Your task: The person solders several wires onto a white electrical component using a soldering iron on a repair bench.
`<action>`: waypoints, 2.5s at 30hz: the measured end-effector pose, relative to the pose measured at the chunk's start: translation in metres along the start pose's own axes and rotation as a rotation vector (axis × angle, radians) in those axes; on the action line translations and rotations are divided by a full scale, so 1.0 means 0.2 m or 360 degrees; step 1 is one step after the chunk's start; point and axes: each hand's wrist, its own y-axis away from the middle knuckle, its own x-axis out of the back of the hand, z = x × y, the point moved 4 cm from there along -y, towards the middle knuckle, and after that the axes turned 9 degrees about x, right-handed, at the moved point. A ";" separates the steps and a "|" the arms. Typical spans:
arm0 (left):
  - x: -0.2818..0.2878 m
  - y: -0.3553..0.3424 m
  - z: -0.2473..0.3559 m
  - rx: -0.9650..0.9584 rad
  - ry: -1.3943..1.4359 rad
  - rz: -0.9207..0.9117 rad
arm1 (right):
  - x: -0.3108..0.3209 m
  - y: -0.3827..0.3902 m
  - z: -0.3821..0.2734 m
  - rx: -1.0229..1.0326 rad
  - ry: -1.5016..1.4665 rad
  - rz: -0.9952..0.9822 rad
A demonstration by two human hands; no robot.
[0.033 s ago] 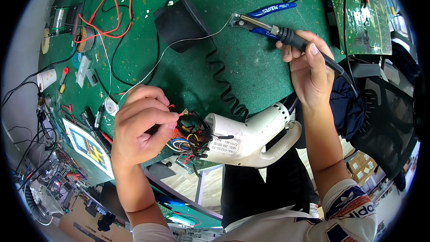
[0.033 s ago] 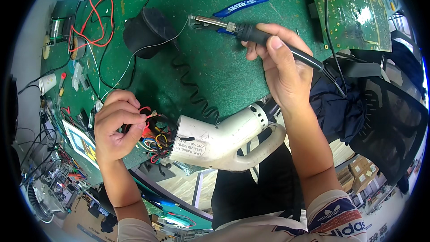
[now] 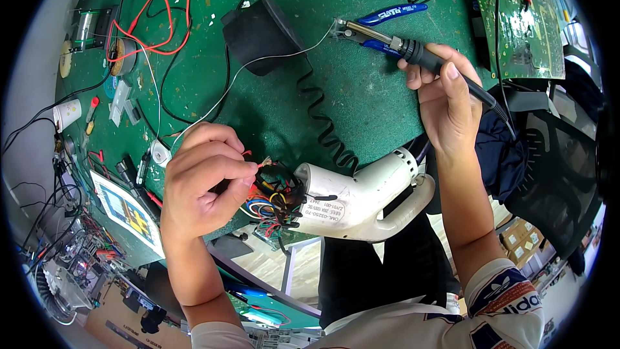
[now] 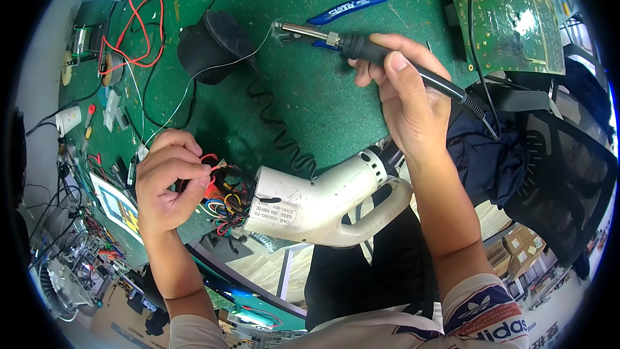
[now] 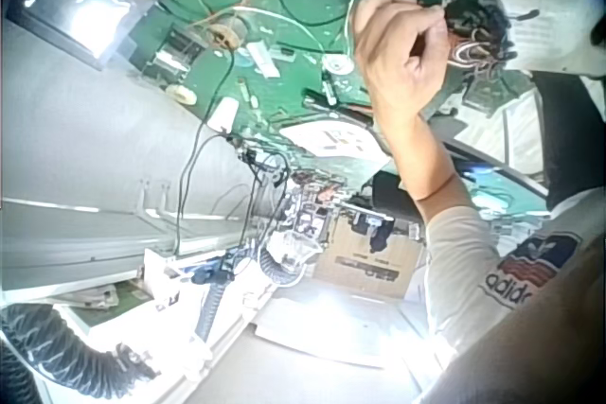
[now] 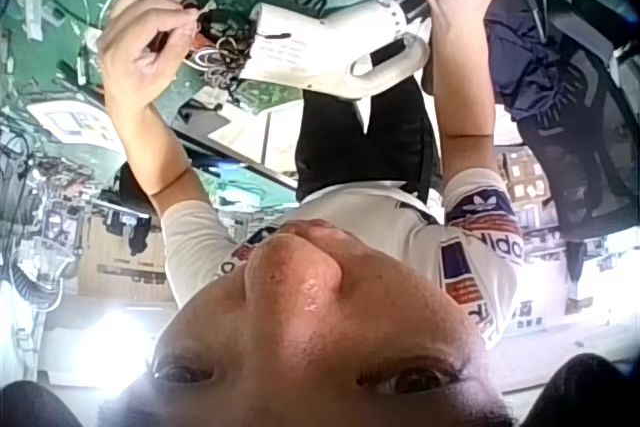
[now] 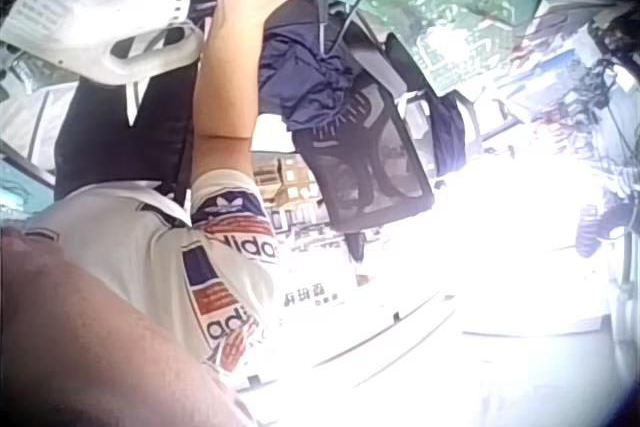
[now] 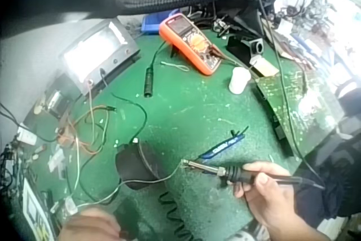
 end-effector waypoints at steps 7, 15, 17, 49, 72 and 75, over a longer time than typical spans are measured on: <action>0.00 0.00 0.00 0.0007 0.0014 -0.0007 | 0.00 0.00 0.00 -0.0012 0.0029 0.0004; 0.00 0.00 0.00 -0.0002 0.0016 -0.0004 | 0.00 0.00 0.00 -0.0006 0.0024 -0.0002; 0.00 0.00 0.00 -0.0012 0.0009 0.0005 | 0.00 0.00 0.00 0.0000 0.0012 -0.0007; 0.00 -0.01 0.00 -0.0017 -0.0005 0.0011 | 0.00 -0.01 0.00 0.0042 0.0010 -0.0011; 0.00 -0.01 0.01 -0.0009 -0.0017 0.0027 | 0.00 0.00 0.00 0.0020 0.0037 0.0111; 0.00 -0.01 0.01 -0.0016 -0.0016 0.0031 | 0.01 0.00 -0.01 -0.0015 0.0039 0.0099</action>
